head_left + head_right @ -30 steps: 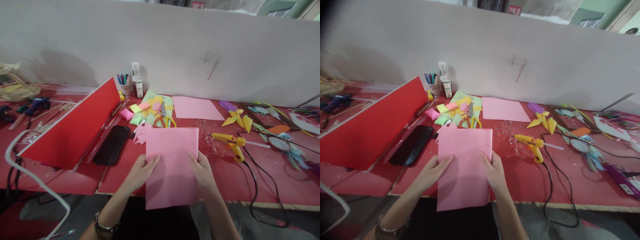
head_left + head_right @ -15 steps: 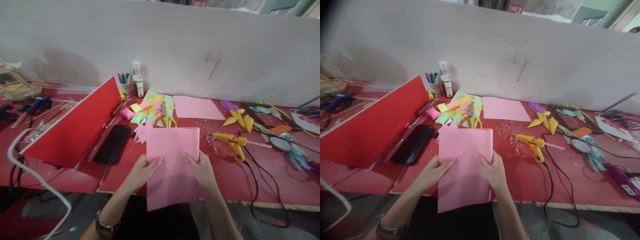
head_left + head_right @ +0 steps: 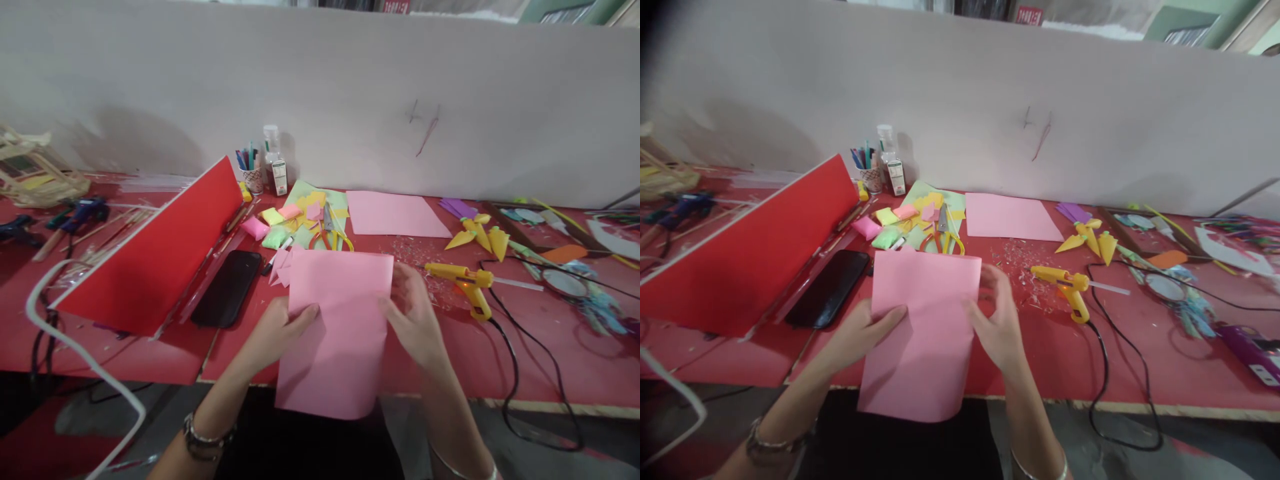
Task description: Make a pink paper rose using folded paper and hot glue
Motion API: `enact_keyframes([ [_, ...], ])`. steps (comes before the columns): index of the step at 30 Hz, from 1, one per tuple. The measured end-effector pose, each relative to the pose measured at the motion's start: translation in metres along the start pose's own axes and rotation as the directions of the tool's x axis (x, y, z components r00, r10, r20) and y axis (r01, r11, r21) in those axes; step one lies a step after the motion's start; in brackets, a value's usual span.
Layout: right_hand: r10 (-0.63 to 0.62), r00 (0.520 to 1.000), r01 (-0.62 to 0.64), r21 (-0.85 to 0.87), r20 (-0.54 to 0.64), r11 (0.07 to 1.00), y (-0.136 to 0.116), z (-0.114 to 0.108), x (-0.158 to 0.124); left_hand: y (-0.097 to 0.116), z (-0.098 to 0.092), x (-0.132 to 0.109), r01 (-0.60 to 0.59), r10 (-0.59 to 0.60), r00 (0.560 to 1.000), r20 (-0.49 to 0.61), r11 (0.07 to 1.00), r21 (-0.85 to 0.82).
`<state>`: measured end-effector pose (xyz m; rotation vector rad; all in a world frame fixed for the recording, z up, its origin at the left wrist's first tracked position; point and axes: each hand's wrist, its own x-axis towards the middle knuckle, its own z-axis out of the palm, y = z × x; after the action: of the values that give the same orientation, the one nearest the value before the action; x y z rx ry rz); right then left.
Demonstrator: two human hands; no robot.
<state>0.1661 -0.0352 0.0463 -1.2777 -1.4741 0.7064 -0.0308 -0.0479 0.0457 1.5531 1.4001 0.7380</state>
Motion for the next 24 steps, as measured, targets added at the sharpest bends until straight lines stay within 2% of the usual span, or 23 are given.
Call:
enact_keyframes([
  [2,-0.175,0.980,0.167,-0.094,-0.095,0.982,-0.009,-0.009,0.007,0.006,-0.008,0.001,-0.041,0.031,0.996,0.084,0.992,0.119],
  [3,-0.257,0.961,0.237,-0.174,-0.101,0.956,-0.015,-0.013,0.009,0.009,-0.012,0.002,-0.063,0.041,0.992,0.123,0.981,0.182],
  [4,-0.329,0.943,0.303,-0.273,-0.054,0.913,-0.022,-0.017,0.012,0.013,-0.015,0.003,-0.094,0.057,0.986,0.154,0.965,0.244],
  [6,-0.384,0.906,0.422,-0.403,0.176,0.812,-0.036,-0.020,0.017,0.020,-0.018,0.005,-0.175,0.107,0.974,0.200,0.915,0.363],
  [7,-0.362,0.888,0.454,-0.424,0.284,0.783,-0.042,-0.021,0.019,0.023,-0.019,0.006,-0.215,0.129,0.966,0.225,0.884,0.416],
  [9,-0.238,0.861,0.448,-0.450,0.449,0.772,-0.050,-0.019,0.023,0.028,-0.018,0.008,-0.263,0.135,0.951,0.278,0.828,0.495],
  [12,-0.100,0.850,0.381,-0.471,0.517,0.795,-0.051,-0.014,0.026,0.030,-0.017,0.010,-0.246,0.089,0.951,0.295,0.797,0.551],
  [16,-0.131,0.895,0.329,-0.432,0.427,0.840,-0.041,-0.013,0.025,0.027,-0.019,0.014,-0.226,0.124,0.970,0.209,0.778,0.587],
  [20,-0.104,0.964,0.194,-0.384,0.243,0.903,-0.028,-0.020,0.022,0.022,-0.019,0.013,-0.220,0.242,0.969,0.050,0.754,0.619],
  [22,-0.076,0.983,0.127,-0.329,0.165,0.936,-0.020,-0.025,0.019,0.019,-0.015,0.012,-0.159,0.260,0.965,-0.040,0.697,0.699],
  [24,-0.039,0.993,0.072,-0.295,0.115,0.953,-0.010,-0.028,0.016,0.014,-0.009,0.011,-0.100,0.244,0.967,-0.065,0.608,0.788],
])
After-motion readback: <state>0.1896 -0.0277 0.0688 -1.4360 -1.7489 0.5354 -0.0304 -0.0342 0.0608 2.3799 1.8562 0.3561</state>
